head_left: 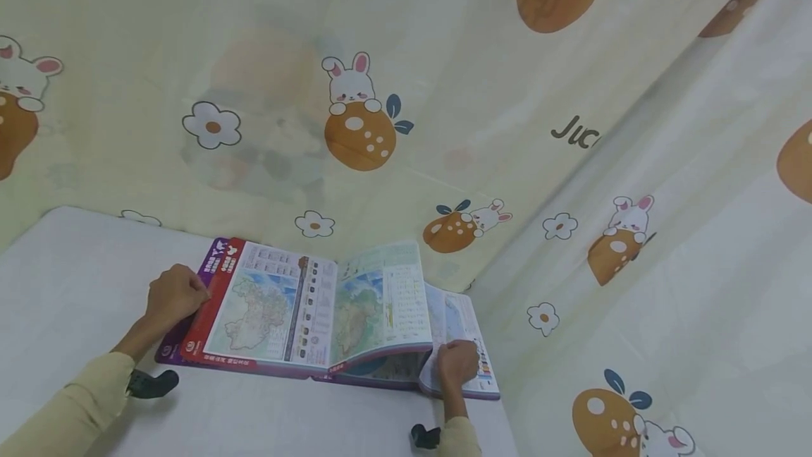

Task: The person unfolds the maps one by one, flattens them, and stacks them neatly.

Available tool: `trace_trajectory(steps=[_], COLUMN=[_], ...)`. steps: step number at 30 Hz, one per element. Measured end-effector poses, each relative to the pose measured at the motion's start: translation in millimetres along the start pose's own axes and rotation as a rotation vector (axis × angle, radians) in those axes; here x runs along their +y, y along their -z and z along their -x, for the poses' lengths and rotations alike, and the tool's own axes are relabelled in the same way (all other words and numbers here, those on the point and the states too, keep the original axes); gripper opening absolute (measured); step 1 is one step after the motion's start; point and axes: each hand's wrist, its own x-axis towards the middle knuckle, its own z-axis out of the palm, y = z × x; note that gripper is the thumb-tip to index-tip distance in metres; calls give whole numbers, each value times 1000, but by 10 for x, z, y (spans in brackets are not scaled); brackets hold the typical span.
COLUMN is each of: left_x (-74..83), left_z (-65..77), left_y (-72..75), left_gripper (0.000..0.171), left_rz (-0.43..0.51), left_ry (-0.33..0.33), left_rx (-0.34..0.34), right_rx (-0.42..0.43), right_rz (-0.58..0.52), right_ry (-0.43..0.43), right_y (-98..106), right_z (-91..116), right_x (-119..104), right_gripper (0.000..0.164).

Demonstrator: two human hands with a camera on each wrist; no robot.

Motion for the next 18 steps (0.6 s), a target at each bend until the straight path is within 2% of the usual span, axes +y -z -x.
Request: trace_trajectory(steps=[7, 11, 18], left_x=[-44, -50, -18], left_z=[34, 46, 19], left_y=[99, 132, 178], left_gripper=[23, 26, 28], left_rz=[-9, -20, -21], left_ry=[5, 18, 42], left_rx=[5, 18, 17], right_rx=[-32, -13, 0], right_rz=[73, 74, 94], right_ry=[-12, -20, -29], right_y=[38, 1, 52], right_z=[-41, -132, -219], right_x=[46, 113, 137], right_gripper=[17, 17, 17])
